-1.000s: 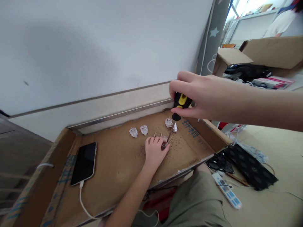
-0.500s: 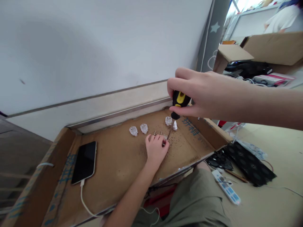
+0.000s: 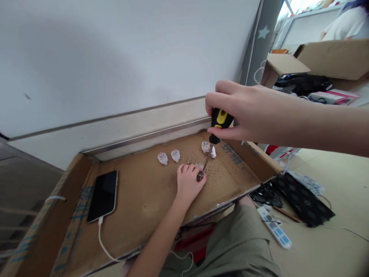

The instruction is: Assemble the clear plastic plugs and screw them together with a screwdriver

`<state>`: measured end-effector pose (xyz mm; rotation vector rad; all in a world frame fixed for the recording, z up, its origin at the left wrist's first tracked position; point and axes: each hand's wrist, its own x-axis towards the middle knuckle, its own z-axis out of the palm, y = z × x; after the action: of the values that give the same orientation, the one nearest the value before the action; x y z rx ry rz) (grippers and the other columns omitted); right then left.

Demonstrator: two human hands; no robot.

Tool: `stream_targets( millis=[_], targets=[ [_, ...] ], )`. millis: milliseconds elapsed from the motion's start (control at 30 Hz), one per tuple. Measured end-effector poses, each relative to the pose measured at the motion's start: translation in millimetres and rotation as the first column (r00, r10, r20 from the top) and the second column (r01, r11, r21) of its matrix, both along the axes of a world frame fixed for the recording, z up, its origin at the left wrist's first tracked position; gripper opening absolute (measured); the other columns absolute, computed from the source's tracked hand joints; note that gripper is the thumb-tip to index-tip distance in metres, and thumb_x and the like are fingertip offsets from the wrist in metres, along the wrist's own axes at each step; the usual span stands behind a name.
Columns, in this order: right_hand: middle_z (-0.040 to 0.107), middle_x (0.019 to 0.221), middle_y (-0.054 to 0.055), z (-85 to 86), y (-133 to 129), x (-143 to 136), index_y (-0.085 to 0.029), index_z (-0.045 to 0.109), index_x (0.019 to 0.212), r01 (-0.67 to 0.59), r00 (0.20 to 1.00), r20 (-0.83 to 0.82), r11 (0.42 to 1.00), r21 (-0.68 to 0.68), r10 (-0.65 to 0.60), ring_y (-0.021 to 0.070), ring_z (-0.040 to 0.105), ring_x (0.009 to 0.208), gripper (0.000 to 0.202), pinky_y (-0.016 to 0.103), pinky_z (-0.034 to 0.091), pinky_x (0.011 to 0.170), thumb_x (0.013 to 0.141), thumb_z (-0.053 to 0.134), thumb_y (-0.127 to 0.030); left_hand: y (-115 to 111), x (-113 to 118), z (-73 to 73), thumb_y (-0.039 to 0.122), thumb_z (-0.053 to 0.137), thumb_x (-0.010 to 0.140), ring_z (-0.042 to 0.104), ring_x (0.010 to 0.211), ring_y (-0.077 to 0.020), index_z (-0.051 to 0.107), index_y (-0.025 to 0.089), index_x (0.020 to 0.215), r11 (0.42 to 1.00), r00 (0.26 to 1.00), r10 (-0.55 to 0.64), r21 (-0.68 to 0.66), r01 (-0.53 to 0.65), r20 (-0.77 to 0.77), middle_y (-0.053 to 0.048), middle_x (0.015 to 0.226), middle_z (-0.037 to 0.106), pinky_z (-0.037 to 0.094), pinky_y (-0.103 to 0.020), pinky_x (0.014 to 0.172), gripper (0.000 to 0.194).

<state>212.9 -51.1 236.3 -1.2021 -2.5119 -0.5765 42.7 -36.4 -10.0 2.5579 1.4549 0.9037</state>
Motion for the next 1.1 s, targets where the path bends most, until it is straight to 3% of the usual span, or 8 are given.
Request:
stream_targets(
  millis=[267,400,567,633,733,867,967,1100],
  targets=[
    [0.043,0.084,0.0,-2.9,1,5,-0.017,0.051,0.091,0.009,1.0,-0.029,1.0,-0.004,-0.009,-0.0011,0.028,0.05,0.029,0.017,0.024,0.05,0.073,0.058,-0.039,2,-16,10.3,0.03,0.063,0.075,0.054,0.09,-0.0194,0.06,0.024,0.077,0.991,0.993,-0.119,-0.063,0.118,0.0,0.0,0.086,0.064,0.03,-0.04,0.097,0.008],
    [0.047,0.085,-0.001,4.6,-6,9,-0.021,0.051,0.09,0.0,0.999,-0.044,1.0,-0.025,-0.001,0.0029,0.04,0.057,0.024,0.02,0.031,0.054,0.073,0.058,-0.037,5,-19,9.2,0.027,0.061,0.077,0.054,0.089,-0.0189,0.058,0.022,0.073,0.987,0.99,-0.142,-0.075,0.14,-0.02,0.0,0.084,0.063,0.032,-0.038,0.094,0.007],
    [0.048,0.087,-0.001,24.2,-20,24,-0.025,0.049,0.091,0.005,0.996,-0.086,0.992,0.127,0.006,0.0069,0.044,0.067,0.022,0.023,0.035,0.057,0.077,0.053,-0.041,5,-18,7.5,0.025,0.059,0.078,0.054,0.089,-0.0184,0.059,0.022,0.075,0.984,0.988,-0.152,-0.095,0.149,-0.019,0.0,0.084,0.063,0.033,-0.037,0.091,0.005],
    [0.048,0.087,0.001,20.3,-24,32,-0.024,0.05,0.093,0.04,0.991,-0.133,0.98,0.193,-0.014,0.0075,0.044,0.069,0.025,0.024,0.035,0.058,0.078,0.052,-0.043,5,-18,7.8,0.024,0.058,0.079,0.054,0.089,-0.0182,0.06,0.022,0.076,0.984,0.988,-0.153,-0.1,0.151,-0.012,0.0,0.084,0.063,0.033,-0.036,0.09,0.004],
    [0.05,0.087,0.003,-18.0,-30,38,-0.021,0.051,0.091,0.089,0.957,-0.289,0.967,0.24,-0.017,0.009,0.048,0.075,0.024,0.023,0.04,0.06,0.075,0.058,-0.038,4,-18,8.3,0.023,0.058,0.079,0.054,0.09,-0.0182,0.061,0.023,0.077,0.983,0.988,-0.154,-0.101,0.153,-0.001,0.0,0.085,0.064,0.033,-0.036,0.091,0.004],
    [0.054,0.089,0.004,-118.7,-44,29,-0.019,0.049,0.086,0.291,0.807,-0.574,0.94,0.179,-0.141,0.0127,0.055,0.085,0.025,0.027,0.048,0.074,0.071,0.065,-0.031,3,-18,8.3,0.022,0.057,0.079,0.055,0.091,-0.0187,0.06,0.023,0.077,0.983,0.988,-0.153,-0.103,0.152,0.003,0.0,0.086,0.065,0.033,-0.037,0.092,0.004],
    [0.053,0.093,0.005,-190.4,-55,20,-0.021,0.048,0.087,0.453,0.692,-0.657,0.889,0.07,-0.301,0.0126,0.056,0.086,0.022,0.028,0.049,0.077,0.073,0.062,-0.03,3,-18,7.7,0.02,0.056,0.078,0.056,0.09,-0.0188,0.06,0.023,0.076,0.983,0.988,-0.155,-0.105,0.154,-0.002,0.0,0.084,0.065,0.033,-0.038,0.094,0.005],
    [0.052,0.09,0.006,-240.0,-61,14,-0.019,0.049,0.088,0.475,0.674,-0.613,0.877,-0.069,-0.413,0.0136,0.055,0.082,0.016,0.028,0.047,0.072,0.078,0.055,-0.03,2,-17,6.3,0.02,0.055,0.08,0.057,0.086,-0.0171,0.059,0.023,0.077,0.986,0.991,-0.134,-0.099,0.136,0.025,0.002,0.079,0.066,0.025,-0.042,0.103,0.006]
  ],
)
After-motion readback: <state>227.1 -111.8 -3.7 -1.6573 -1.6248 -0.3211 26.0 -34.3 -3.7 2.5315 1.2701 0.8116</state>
